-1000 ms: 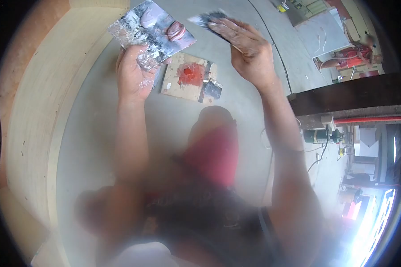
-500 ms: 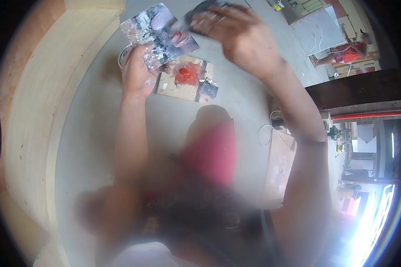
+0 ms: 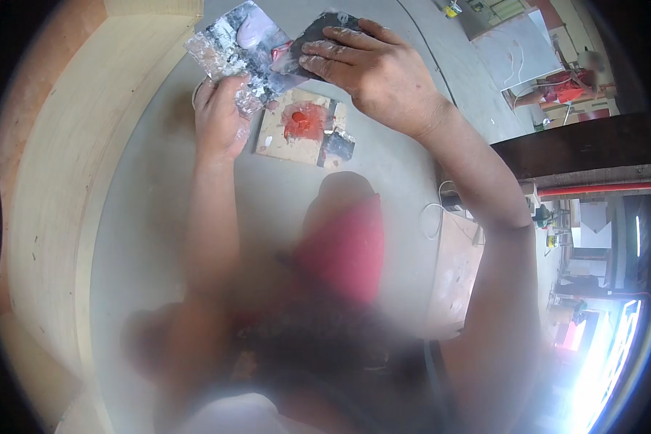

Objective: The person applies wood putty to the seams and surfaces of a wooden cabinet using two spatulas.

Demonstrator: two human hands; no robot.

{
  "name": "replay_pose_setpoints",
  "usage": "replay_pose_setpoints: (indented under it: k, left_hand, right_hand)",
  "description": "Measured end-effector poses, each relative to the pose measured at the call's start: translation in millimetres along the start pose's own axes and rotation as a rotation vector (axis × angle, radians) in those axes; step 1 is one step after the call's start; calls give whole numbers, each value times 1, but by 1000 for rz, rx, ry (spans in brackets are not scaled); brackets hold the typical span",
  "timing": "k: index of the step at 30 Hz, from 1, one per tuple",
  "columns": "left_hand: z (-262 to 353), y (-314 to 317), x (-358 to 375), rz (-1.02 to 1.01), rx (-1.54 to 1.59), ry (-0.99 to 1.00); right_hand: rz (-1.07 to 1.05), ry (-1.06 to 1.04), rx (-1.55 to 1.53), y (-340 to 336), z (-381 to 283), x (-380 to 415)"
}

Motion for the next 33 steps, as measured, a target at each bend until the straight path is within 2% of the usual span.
replay_pose_setpoints:
  k: [2,4,5,7,8,9,11,13,15,17,20,21,22,23,26,28,30,31,33]
  left_hand:
    - [-2,-4,0,22,1,-19]
    - [-3,-8,1,41,1,-43]
    - [-2,-9,0,28,26,-45]
    - [-1,-8,0,19,50,-47]
    - [0,-11,0,77,75,-54]
    - [3,-16,2,135,100,-60]
    - [10,-19,3,161,125,-79]
    - [8,-15,3,170,156,-106]
    - [10,-17,1,167,84,-69]
    - [13,-14,1,121,22,-23]
    - [8,-10,-2,67,-68,61]
    - [10,-10,-3,72,-93,106]
    - [10,-11,-3,78,-93,111]
    - [9,-12,-2,68,-96,99]
    - [8,-11,1,58,-87,49]
    - [9,-11,2,71,-74,21]
    - [6,-18,5,206,7,-80]
    - [8,-19,6,206,8,-81]
    - [11,-20,4,181,29,-109]
  right_hand:
    - [-35,1,-12,3,1,-5]
    - [123,62,-2,0,12,-5]
    - [124,64,-1,2,10,-3]
    - [42,-67,-3,9,-7,-6]
    - [14,-42,30,1,-5,-8]
    - [19,-52,25,1,-2,-9]
    - [175,-36,73,-8,6,-5]
    - [107,-64,70,-9,1,-4]
    - [45,23,65,-9,5,-8]
    - [61,21,138,-13,1,-21]
    - [193,61,-191,-14,-11,-29]
    - [195,57,-190,-16,-9,-26]
    - [175,80,-44,-18,-4,-21]
    - [153,104,101,-18,-2,-20]
    - [85,-25,37,8,-7,-16]
    - [96,-1,30,-6,-1,-16]
    - [168,4,25,-12,2,-11]
    - [167,4,24,-10,-1,-9]
    - [56,-54,68,-1,-10,-6]
Point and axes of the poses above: each hand's wrist, its own x-axis away from the middle knuckle, its own y-axis out of the palm, z = x × y, the point moved 6 cm from there along -x, towards the middle knuckle, and after that the axes turned 5 degrees about -x, right-handed, at the moved point
